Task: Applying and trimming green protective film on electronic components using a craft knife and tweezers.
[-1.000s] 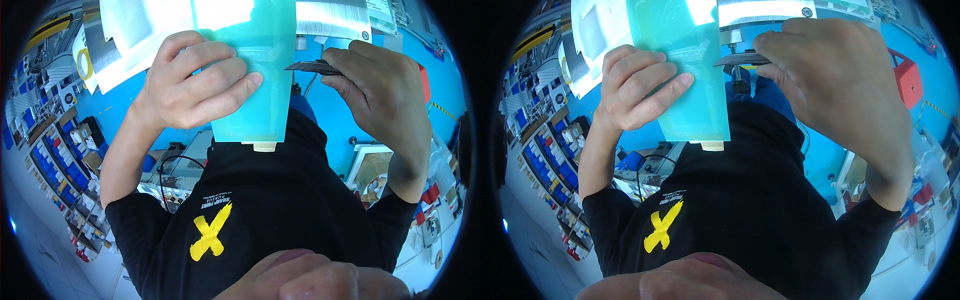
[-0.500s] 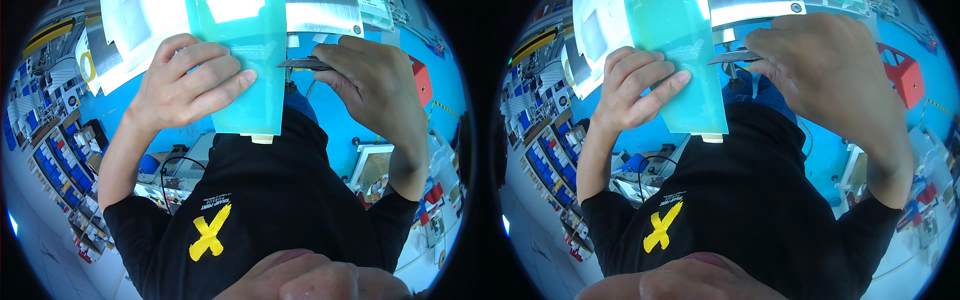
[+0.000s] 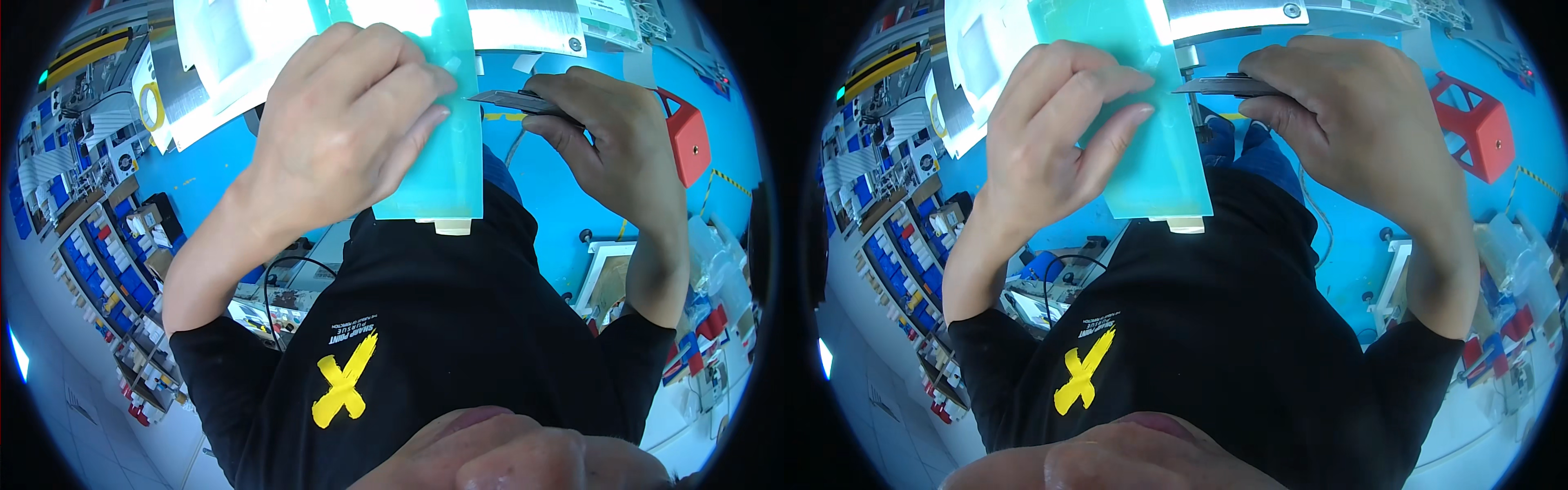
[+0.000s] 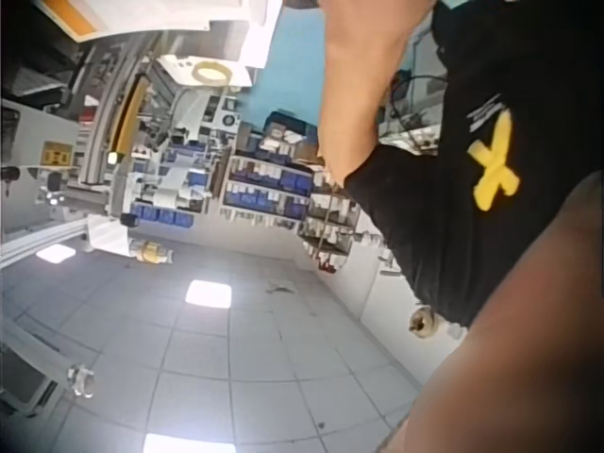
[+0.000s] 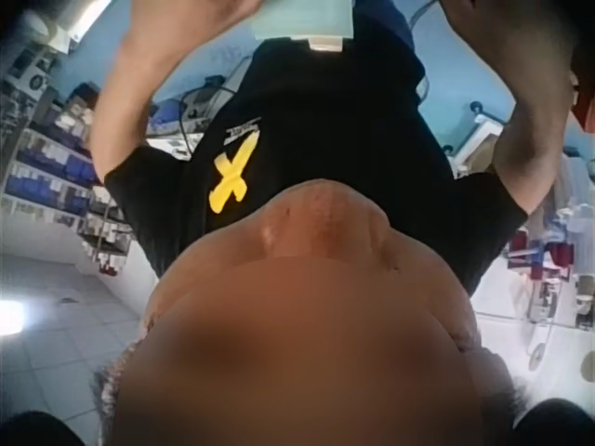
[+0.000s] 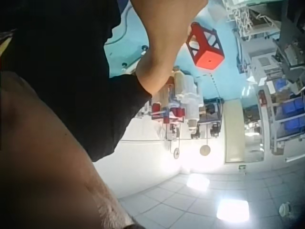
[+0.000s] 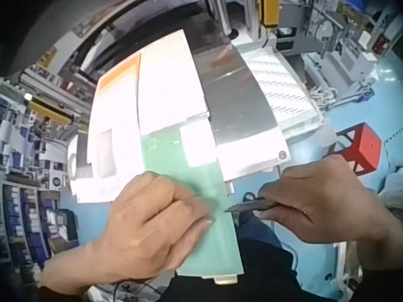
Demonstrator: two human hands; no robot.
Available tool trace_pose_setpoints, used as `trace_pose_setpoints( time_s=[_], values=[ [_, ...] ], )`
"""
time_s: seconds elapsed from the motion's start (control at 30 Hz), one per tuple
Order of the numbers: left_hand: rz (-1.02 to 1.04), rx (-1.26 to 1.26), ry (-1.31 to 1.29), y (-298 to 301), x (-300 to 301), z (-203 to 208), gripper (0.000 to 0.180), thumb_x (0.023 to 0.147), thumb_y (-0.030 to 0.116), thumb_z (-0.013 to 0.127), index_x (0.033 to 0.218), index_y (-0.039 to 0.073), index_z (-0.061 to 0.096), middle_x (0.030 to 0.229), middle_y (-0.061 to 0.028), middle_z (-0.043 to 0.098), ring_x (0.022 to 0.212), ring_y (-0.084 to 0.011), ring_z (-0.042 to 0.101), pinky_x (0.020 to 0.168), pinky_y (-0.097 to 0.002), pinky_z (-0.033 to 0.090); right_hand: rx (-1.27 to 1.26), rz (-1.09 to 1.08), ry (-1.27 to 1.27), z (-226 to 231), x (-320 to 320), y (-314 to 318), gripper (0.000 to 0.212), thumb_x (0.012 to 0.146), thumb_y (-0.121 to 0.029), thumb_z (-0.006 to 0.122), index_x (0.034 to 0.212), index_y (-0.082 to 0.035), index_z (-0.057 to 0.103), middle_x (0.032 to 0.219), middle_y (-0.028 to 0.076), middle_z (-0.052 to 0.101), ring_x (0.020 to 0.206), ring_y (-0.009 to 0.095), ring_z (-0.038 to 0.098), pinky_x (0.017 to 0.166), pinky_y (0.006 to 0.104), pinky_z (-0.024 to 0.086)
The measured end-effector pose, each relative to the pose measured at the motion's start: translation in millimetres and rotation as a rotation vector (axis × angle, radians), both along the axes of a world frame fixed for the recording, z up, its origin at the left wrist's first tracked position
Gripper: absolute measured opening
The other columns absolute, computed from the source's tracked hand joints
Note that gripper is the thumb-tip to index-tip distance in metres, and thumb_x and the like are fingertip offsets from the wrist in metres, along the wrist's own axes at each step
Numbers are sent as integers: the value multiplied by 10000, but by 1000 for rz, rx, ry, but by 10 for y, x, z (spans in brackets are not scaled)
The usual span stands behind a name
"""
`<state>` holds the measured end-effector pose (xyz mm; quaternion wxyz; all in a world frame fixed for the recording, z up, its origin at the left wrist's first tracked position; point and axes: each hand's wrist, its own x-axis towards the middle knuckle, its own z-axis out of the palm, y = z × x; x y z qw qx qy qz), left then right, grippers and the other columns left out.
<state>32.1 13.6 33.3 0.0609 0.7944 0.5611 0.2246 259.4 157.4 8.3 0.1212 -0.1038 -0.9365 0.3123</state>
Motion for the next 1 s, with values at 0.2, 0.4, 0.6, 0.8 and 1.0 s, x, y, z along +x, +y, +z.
trace_pose_setpoints(
  time_s=[0.2,0.4,0.6,0.8,1.0],
  values=[
    [39,-97,-49,120,106,134,190,722,2,781,892,59,719,844,-74,611,772,-228,590,651,-322,466,-16,-51,-8,-1,79,-32,214,838,-117,746,999,12,688,763,110,653,576,199,607,508,284,450],
    [45,-206,-43,179,159,217,164,733,-17,764,873,52,715,847,-77,609,782,-229,590,658,-321,469,-1,-78,6,-30,140,-76,224,849,-145,743,1000,10,683,750,106,649,567,189,605,497,276,440],
    [13,-182,22,252,275,213,155,731,-59,702,833,18,615,817,-103,554,769,-283,569,668,-363,461,9,-105,-7,-16,168,-116,256,862,-172,735,1034,10,680,746,101,646,569,193,607,495,268,441],
    [5,-129,137,225,292,144,199,716,-85,665,834,19,543,819,-127,506,742,-298,519,650,-383,431,22,-134,-55,58,177,-162,300,877,-181,714,1113,-2,663,797,117,655,616,201,623,509,273,455],
    [-5,-74,70,117,177,-42,236,710,-94,677,848,33,534,843,-120,518,772,-304,524,663,-379,433,-18,-116,-78,35,204,-190,309,894,-180,697,1144,-2,651,862,139,683,656,228,658,545,277,488]
  ],
)
